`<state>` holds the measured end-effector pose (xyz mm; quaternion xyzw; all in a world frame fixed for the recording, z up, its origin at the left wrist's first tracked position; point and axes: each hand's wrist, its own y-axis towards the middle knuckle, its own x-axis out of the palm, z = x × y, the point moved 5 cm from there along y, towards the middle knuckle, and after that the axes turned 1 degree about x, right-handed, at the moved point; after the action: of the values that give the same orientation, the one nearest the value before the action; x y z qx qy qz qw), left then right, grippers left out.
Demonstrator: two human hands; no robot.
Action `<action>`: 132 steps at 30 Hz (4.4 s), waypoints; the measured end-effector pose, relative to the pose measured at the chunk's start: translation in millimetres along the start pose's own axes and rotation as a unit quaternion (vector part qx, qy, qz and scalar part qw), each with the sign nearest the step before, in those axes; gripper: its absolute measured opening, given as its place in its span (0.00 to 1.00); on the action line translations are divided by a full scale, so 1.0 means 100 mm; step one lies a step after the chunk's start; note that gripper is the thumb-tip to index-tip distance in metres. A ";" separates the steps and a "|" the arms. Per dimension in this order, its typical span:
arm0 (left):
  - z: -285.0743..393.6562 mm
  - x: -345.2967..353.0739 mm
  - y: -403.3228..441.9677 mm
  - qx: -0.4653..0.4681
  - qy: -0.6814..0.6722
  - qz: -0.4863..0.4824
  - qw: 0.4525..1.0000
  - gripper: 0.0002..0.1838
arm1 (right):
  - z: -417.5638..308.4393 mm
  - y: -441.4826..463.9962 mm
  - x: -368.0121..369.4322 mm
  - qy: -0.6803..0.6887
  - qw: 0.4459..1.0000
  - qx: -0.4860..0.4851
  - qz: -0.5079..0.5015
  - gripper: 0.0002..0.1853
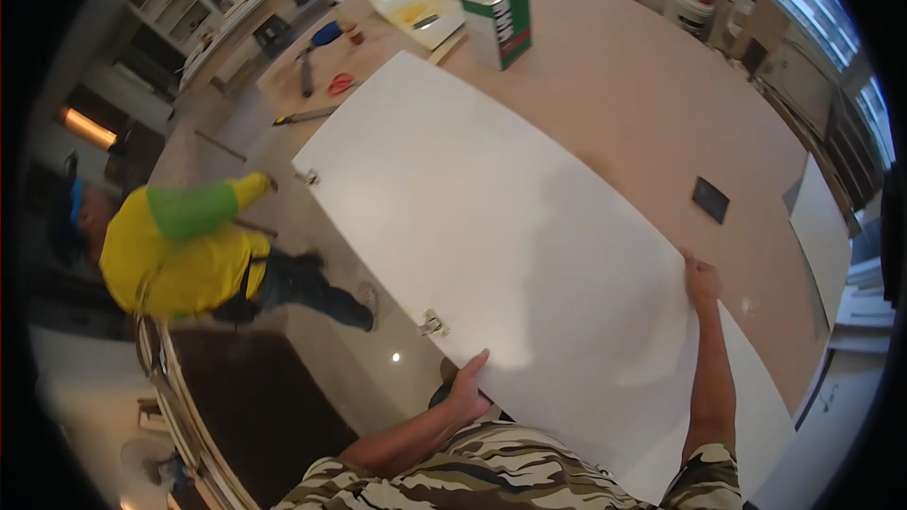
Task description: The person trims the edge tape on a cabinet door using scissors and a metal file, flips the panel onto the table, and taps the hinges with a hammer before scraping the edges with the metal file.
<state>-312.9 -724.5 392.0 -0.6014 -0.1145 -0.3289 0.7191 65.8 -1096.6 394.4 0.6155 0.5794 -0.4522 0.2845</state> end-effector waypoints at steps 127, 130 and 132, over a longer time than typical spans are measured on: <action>10.60 1.13 3.31 0.385 0.753 0.252 0.471 0.36 | -6.54 -3.63 3.99 0.852 0.407 0.322 0.070 0.35; 10.82 0.99 3.92 0.334 0.696 0.167 0.614 0.26 | -6.57 -3.64 3.99 0.850 0.410 0.322 0.070 0.36; 10.84 0.83 4.18 0.404 0.577 0.159 0.692 0.20 | -6.57 -3.62 3.99 0.851 0.414 0.318 0.065 0.36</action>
<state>255.6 292.2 379.9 0.0454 0.2984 -0.4141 0.8587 -168.3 -279.9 385.2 0.7674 0.2982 0.1709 -0.5413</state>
